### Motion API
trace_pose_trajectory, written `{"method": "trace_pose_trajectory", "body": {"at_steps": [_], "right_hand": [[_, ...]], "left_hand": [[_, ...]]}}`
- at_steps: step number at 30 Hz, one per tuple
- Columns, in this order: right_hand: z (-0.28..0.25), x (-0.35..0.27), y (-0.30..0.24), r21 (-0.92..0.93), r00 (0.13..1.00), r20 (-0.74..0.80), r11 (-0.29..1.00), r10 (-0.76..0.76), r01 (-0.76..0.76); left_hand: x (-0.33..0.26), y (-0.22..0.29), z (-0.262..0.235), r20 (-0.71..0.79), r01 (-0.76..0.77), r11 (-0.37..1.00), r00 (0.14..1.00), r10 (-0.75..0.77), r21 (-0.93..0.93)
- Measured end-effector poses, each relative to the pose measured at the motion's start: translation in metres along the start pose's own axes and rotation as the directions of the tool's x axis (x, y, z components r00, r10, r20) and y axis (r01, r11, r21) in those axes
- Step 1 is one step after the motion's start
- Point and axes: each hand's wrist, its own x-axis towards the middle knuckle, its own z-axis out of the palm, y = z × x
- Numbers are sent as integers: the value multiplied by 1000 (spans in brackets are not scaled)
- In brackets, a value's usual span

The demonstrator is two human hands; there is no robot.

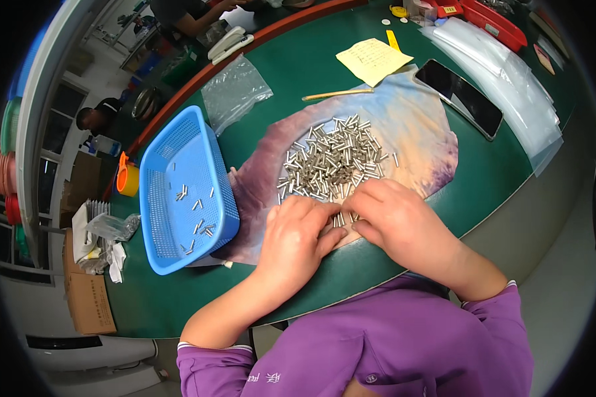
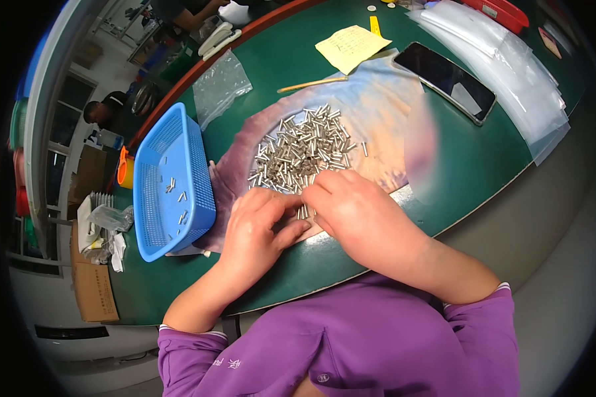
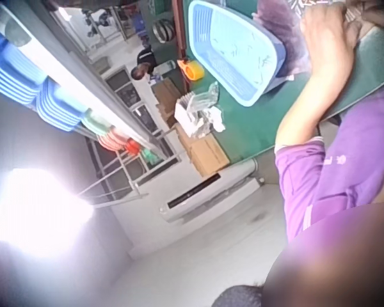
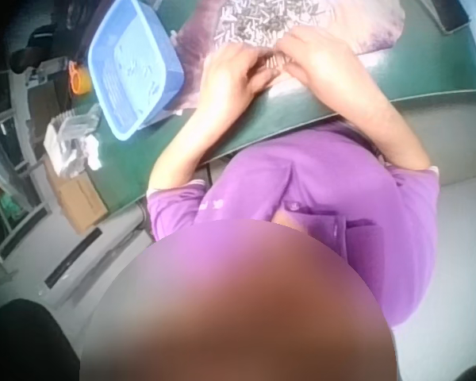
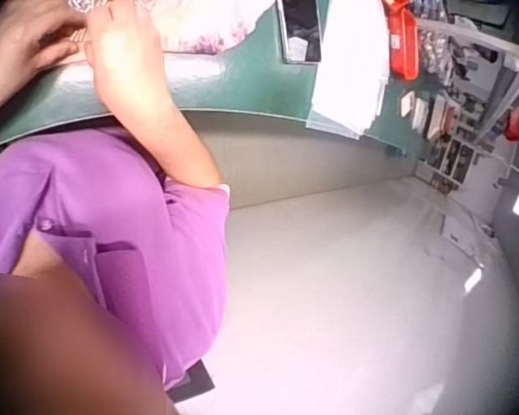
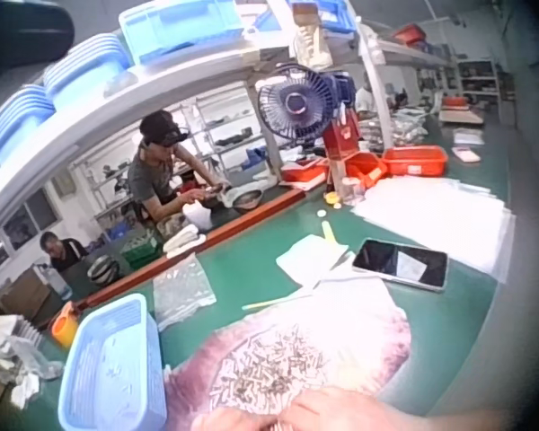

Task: Sorting and grouping small metal pins on a workbench in a manufacturing setting.

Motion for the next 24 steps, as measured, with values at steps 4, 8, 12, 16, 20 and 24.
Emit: {"method": "trace_pose_trajectory", "body": {"at_steps": [4, 8, 12, 16, 20, 24], "right_hand": [[-2, -1, 0, 41, 996, -29, 996, 80, -79], [0, 1, -1, 125, 997, 28, 989, 75, -78], [-1, 1, -3, 239, 997, 45, 968, 70, -79], [-4, -8, -7, 104, 993, -78, 992, 84, -75], [-9, -20, -10, -10, 998, -52, 999, 43, -44], [-7, -24, -14, -61, 996, -72, 996, 60, -64]], "left_hand": [[1, 0, 2, 13, 27, 999, 1000, -27, -47], [-1, 1, 2, 15, 31, 998, 999, -30, -50], [-10, 9, -2, 96, 147, 986, 986, -139, -84], [-21, 7, -8, 52, 103, 995, 993, -102, -18], [-27, 6, -12, 41, 23, 998, 999, -25, 66], [-24, 6, -11, 65, 8, 999, 998, -11, 49]]}}
